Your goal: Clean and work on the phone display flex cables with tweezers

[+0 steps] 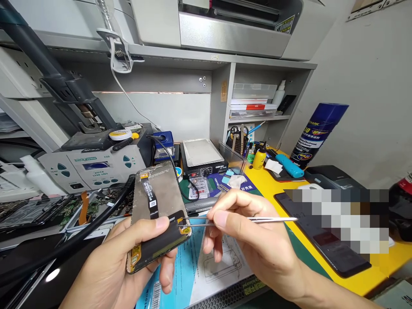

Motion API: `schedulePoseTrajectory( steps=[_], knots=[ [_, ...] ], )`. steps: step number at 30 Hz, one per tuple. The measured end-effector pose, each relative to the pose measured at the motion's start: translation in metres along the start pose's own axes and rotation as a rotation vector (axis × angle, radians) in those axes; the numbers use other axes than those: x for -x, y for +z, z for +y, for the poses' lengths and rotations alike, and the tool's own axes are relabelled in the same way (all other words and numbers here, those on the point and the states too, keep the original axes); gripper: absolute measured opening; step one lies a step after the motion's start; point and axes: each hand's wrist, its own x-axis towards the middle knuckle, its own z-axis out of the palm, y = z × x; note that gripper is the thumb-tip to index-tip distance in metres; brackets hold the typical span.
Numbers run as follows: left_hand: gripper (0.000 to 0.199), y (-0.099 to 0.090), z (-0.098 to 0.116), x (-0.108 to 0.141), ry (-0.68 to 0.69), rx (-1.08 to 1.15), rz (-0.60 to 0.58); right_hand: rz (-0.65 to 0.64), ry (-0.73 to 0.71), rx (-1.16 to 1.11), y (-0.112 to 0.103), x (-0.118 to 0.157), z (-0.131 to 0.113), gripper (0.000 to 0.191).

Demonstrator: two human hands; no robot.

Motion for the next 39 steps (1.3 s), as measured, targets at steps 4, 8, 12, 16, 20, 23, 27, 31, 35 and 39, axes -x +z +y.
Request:
schedulePoseTrajectory(
  steps=[4,8,12,16,20,23,27,31,35,39],
  knots=[
    [0.024,-0.005,-0.003,-0.002,-0.016,-0.013,-0.029,-0.018,-0.004,0.002,0.000,0.000,-0.001,0.012],
    [0.027,-0.008,-0.005,-0.002,-0.042,-0.032,-0.087,-0.038,-0.014,0.023,0.000,-0.001,-0.003,0.014],
    [0.035,-0.005,-0.001,0.001,-0.045,-0.031,-0.023,-0.060,-0.015,0.047,0.000,0.000,-0.006,0.015],
    [0.028,-0.004,-0.002,0.000,-0.012,0.014,-0.040,-0.085,-0.011,0.077,0.001,0.003,-0.008,0.016],
    [0.020,-0.009,-0.005,-0.003,0.005,-0.023,-0.025,-0.073,-0.022,0.076,0.002,0.006,-0.008,0.015],
    [0.025,-0.017,-0.007,-0.003,0.038,-0.161,0.003,-0.054,-0.021,0.034,0.001,0.006,-0.007,0.013],
    [0.030,-0.028,-0.013,-0.005,0.098,-0.289,-0.040,-0.006,-0.031,-0.064,-0.002,0.001,-0.005,0.013],
    [0.036,-0.031,-0.015,-0.006,0.135,-0.353,-0.096,0.116,-0.118,-0.052,-0.003,-0.007,0.000,0.016],
    [0.049,-0.024,-0.010,-0.008,0.227,-0.388,-0.191,0.088,-0.072,0.116,0.000,-0.009,0.005,0.023],
    [0.043,-0.018,-0.004,-0.010,0.269,-0.404,-0.287,-0.096,0.106,0.287,0.001,-0.003,0.002,0.024]
  ],
)
